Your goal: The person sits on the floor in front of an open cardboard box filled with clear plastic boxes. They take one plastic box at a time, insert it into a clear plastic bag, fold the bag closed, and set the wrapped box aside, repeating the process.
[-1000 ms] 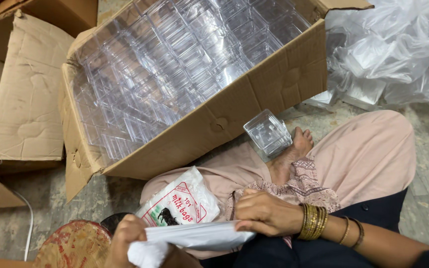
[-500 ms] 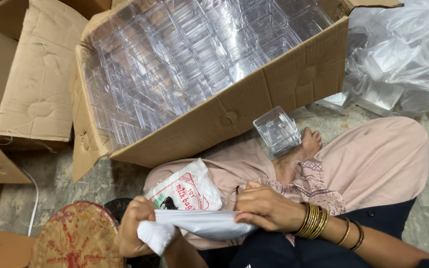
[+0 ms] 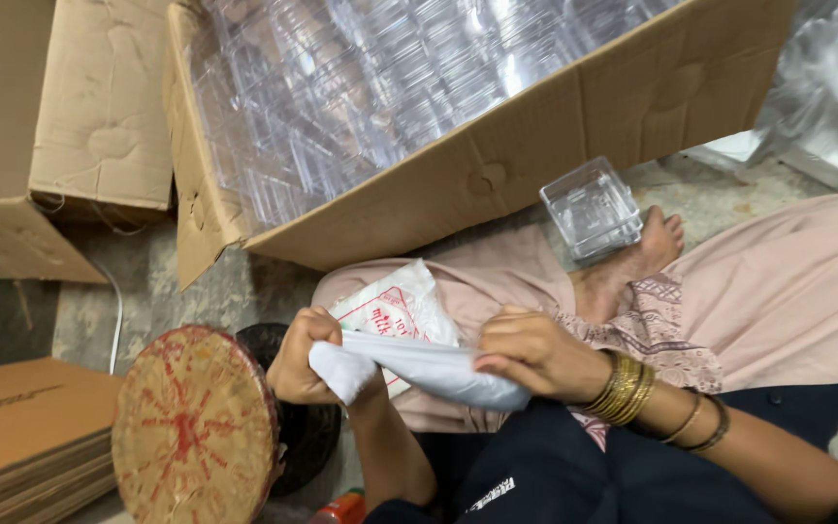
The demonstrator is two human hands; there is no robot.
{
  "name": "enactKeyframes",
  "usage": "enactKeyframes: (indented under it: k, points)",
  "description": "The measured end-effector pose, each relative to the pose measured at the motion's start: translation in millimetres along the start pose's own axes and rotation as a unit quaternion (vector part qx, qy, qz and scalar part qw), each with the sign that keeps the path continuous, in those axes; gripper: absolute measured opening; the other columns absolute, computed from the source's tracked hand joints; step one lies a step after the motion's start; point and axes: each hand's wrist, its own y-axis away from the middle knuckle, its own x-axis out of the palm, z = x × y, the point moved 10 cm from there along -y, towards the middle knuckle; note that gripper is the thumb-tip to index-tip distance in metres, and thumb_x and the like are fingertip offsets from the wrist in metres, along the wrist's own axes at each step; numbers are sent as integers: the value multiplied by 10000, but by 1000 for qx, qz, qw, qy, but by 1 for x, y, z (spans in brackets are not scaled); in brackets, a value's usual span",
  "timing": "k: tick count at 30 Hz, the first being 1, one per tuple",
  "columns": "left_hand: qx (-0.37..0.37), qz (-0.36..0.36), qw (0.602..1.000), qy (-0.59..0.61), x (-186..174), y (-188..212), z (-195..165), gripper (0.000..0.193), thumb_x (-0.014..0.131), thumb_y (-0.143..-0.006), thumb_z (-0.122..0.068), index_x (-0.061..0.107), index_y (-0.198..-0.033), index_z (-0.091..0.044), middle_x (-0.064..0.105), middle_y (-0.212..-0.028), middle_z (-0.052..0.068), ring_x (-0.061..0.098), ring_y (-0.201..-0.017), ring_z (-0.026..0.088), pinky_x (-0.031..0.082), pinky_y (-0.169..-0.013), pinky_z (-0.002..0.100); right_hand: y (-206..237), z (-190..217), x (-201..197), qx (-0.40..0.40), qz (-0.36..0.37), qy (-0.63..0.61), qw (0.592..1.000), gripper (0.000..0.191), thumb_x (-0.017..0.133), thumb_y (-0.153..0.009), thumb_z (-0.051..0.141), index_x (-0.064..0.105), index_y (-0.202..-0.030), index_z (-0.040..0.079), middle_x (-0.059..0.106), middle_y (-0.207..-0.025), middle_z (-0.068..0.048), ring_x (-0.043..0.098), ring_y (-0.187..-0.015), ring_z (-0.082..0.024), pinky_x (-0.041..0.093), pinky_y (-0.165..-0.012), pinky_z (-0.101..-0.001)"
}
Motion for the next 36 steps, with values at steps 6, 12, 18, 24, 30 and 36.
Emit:
enactKeyframes:
  k: [6,12,18,24,30,36]
  points:
    - [-130,57,985,-102,10,5,41,139,536,-865,-45,512,-733,-13,448,-651,0,426,-568,68,330,-541,235,12,-64,-13,171,59,-17,983,279,552,-1013,266,702,-1065,36,727,-1001,-103,718,-935,-260,549,-834,-373]
    - [-322,191,927,34,65,32,78,180,640,-996,-95,628,-843,-3,528,-743,-44,436,-701,41,362,-612,224,-20,-23,-34,23,-85,8,996,806,697,-893,402,404,-1424,-129,561,-1303,-247,563,-1204,-338,451,-961,-415]
    - [-376,191,898,128,66,33,80,178,668,-1018,-161,678,-954,4,591,-850,-51,475,-788,50,397,-702,221,-31,-80,-15,229,-24,-105,967,242,622,-1024,230,636,-1104,2,606,-913,-171,611,-889,-302,526,-791,-401]
    - [-409,443,789,121,100,63,66,625,791,-719,-129,508,-1275,-79,632,-1084,-79,620,-958,38,549,-850,232,-52,-44,-24,75,217,151,961,138,630,-955,224,662,-1042,121,702,-884,-83,682,-814,-287,511,-682,-428]
    - [-440,405,763,246,129,118,95,267,796,-960,-152,685,-1106,42,700,-1000,46,642,-919,119,535,-825,275,-85,9,-66,-9,43,205,978,423,694,-939,363,578,-1245,95,626,-1215,-122,592,-1197,-326,447,-1033,-447]
    - [-427,94,878,196,76,122,122,190,718,-993,-161,703,-1078,8,681,-923,18,596,-797,77,484,-703,231,-26,-50,-85,170,-210,-145,952,945,713,-926,464,212,-1595,24,479,-1500,-169,473,-1415,-274,384,-1194,-419]
